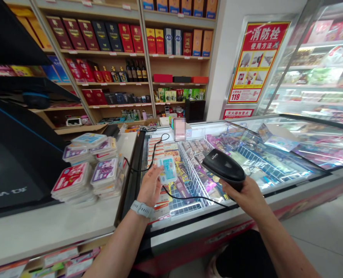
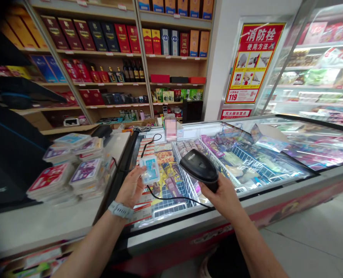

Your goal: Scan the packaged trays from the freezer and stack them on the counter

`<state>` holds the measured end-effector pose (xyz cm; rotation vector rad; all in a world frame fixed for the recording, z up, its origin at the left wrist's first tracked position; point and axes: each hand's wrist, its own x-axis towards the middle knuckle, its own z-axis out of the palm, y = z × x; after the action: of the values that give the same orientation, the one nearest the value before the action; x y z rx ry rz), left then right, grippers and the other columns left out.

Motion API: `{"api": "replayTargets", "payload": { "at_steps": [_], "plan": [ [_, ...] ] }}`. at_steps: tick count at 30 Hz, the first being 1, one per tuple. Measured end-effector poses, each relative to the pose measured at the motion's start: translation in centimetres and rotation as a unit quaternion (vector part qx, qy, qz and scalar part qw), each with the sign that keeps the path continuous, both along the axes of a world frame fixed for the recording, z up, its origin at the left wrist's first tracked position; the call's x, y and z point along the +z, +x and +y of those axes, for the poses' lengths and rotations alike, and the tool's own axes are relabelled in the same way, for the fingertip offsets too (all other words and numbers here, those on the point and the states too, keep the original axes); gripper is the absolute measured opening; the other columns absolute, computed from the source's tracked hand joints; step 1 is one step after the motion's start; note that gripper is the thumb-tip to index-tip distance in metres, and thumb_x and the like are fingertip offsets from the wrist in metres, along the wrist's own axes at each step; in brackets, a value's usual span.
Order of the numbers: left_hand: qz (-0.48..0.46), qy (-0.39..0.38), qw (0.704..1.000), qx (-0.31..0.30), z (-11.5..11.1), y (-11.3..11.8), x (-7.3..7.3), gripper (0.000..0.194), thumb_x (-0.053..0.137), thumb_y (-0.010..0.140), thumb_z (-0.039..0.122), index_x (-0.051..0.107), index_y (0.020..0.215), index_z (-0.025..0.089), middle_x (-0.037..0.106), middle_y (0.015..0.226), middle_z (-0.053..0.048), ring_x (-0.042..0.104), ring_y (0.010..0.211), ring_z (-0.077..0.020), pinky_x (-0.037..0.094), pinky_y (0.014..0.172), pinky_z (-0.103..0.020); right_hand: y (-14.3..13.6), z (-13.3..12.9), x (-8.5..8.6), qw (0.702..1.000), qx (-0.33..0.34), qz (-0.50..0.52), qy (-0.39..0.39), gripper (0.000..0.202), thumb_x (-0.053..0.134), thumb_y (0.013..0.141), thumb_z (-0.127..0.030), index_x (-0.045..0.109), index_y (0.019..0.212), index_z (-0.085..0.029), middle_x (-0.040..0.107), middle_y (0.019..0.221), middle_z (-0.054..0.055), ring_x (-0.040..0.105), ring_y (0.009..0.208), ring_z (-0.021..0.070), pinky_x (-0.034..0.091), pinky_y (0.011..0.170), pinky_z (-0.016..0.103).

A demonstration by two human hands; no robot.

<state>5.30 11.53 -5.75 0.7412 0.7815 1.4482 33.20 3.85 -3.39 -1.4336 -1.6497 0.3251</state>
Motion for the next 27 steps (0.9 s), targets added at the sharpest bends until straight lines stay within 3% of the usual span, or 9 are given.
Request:
{"api": "replayTargets", "payload": {
  "at_steps": [5, 9, 12, 15, 21, 24, 27],
  "plan": [
    [0.009, -0.041, 0.998, 0.038, 0.4, 0.0, 0.0, 0.028, 0.068, 0.079, 0.039, 0.065, 0.098, 0.017, 0.071, 0.089, -0.004, 0.067, 0.072, -0.0140, 0.054, 0.062, -0.025, 0.1, 0.7, 1.1, 0.999, -0.011, -0.007, 0.047, 0.021, 0.065, 0.073, -0.034, 0.066, 0.083, -0.016, 0.069, 0.072, 0.003, 0.063, 0.067, 0.0196, 0.050, 0.062, 0.028],
    [0.006, -0.103, 0.995, -0.006, 0.4, -0.2, 0.2, 0.023, 0.065, 0.080, 0.025, 0.062, 0.102, 0.017, 0.071, 0.090, -0.005, 0.069, 0.075, -0.0168, 0.057, 0.066, -0.028, 0.5, 2.5, 1.3, 0.998, -0.023, 0.034, 0.050, 0.023, 0.065, 0.072, -0.037, 0.065, 0.078, -0.015, 0.067, 0.066, 0.004, 0.060, 0.060, 0.0181, 0.048, 0.056, 0.027],
    [0.008, -0.090, 0.994, -0.060, 0.3, -0.1, 0.8, 0.037, 0.068, 0.071, 0.012, 0.060, 0.106, 0.020, 0.070, 0.098, -0.004, 0.069, 0.083, -0.0163, 0.057, 0.077, -0.031, 0.9, 4.5, 1.7, 0.998, -0.017, 0.023, 0.056, 0.027, 0.066, 0.072, -0.039, 0.066, 0.083, -0.014, 0.067, 0.067, 0.004, 0.061, 0.061, 0.0186, 0.048, 0.057, 0.028],
    [0.062, -0.051, 0.993, -0.091, 0.9, 0.2, 1.4, 0.048, 0.071, 0.067, 0.012, 0.057, 0.111, 0.024, 0.069, 0.104, -0.004, 0.068, 0.085, -0.0157, 0.055, 0.080, -0.033, 1.1, 6.7, 2.4, 0.995, 0.015, -0.028, 0.097, 0.030, 0.066, 0.072, -0.034, 0.067, 0.095, -0.015, 0.069, 0.074, 0.003, 0.062, 0.068, 0.0193, 0.048, 0.062, 0.028],
    [0.184, 0.039, 0.982, 0.022, 4.4, 0.7, 1.7, 0.044, 0.076, 0.063, 0.024, 0.056, 0.103, 0.019, 0.069, 0.094, -0.004, 0.064, 0.075, -0.0141, 0.052, 0.067, -0.027, 0.0, 10.2, 2.2, 0.984, 0.054, -0.096, 0.138, 0.032, 0.061, 0.071, -0.022, 0.064, 0.103, -0.017, 0.069, 0.082, 0.004, 0.062, 0.074, 0.0196, 0.047, 0.068, 0.028],
    [0.196, 0.051, 0.979, 0.033, 5.5, 0.7, 1.1, 0.046, 0.078, 0.062, 0.029, 0.059, 0.102, 0.018, 0.070, 0.089, -0.004, 0.063, 0.072, -0.0129, 0.048, 0.064, -0.023, -0.8, 10.6, 1.1, 0.984, 0.078, -0.104, 0.120, 0.030, 0.061, 0.072, -0.021, 0.063, 0.102, -0.018, 0.069, 0.085, 0.004, 0.063, 0.075, 0.0197, 0.047, 0.070, 0.028],
    [0.194, 0.062, 0.979, 0.027, 5.7, 0.5, 0.5, 0.056, 0.078, 0.064, 0.035, 0.059, 0.114, 0.020, 0.071, 0.097, -0.005, 0.065, 0.080, -0.0150, 0.048, 0.069, -0.025, -1.4, 10.1, 0.3, 0.984, 0.093, -0.114, 0.099, 0.025, 0.062, 0.074, -0.021, 0.062, 0.099, -0.019, 0.068, 0.086, 0.004, 0.063, 0.077, 0.0194, 0.045, 0.070, 0.027]
  ]
}}
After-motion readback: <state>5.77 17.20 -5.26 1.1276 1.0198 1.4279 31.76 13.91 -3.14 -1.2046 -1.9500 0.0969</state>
